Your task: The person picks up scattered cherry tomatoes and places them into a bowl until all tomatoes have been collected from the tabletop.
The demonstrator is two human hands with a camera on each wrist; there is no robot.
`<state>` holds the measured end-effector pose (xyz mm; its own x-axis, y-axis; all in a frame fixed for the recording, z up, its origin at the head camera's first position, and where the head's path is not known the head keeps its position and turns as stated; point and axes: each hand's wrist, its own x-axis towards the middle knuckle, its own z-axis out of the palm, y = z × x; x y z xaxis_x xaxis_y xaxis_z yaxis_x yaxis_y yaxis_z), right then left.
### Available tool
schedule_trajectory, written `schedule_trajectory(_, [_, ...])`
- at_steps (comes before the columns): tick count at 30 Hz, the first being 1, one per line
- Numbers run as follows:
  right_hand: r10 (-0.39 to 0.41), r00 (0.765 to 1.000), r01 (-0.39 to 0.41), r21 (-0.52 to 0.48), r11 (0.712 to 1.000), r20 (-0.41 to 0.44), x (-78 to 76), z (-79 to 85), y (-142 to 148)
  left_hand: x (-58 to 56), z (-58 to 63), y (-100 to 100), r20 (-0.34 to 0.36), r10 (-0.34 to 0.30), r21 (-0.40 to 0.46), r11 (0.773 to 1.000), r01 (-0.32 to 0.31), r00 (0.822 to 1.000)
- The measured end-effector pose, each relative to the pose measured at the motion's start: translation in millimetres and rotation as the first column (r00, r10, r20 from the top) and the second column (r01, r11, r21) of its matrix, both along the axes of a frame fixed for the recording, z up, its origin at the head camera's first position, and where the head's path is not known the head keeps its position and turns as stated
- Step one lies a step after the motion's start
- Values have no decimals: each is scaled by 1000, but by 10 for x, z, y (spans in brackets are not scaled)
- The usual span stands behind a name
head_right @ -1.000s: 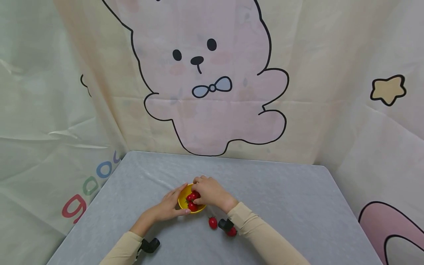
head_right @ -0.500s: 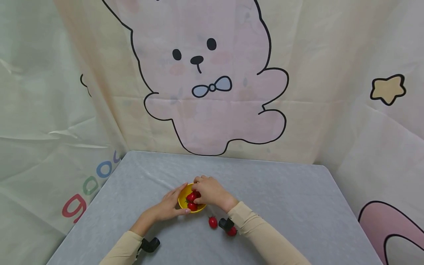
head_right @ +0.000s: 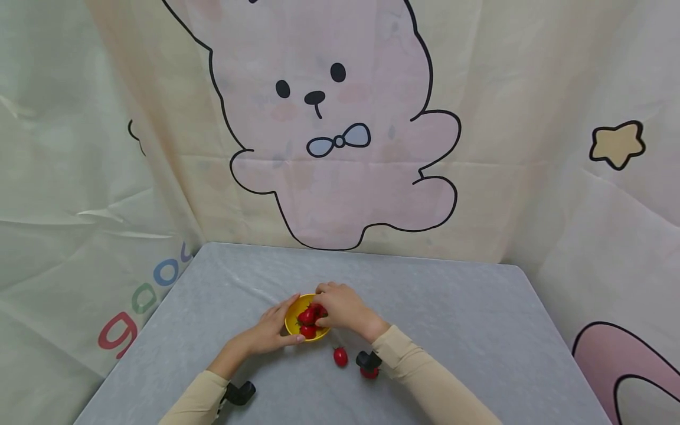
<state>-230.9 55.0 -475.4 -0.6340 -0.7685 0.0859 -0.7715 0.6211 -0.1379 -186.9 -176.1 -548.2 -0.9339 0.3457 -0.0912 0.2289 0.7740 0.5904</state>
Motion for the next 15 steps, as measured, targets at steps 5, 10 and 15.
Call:
schedule_trajectory(5, [-15, 1000, 15, 5, 1000, -18, 39, 29, 72, 1, 0, 8, -15, -4, -1, 1000, 4, 1000])
schedule_trajectory(10, [-17, 999, 17, 8, 1000, -35, 104, 50, 169, 7, 21, 12, -23, -6, 10, 1000, 6, 1000])
schedule_trajectory(15, [-14, 999, 14, 17, 1000, -48, 178, 45, 274, 5, 33, 10, -39, -10, 9, 1000, 10, 999])
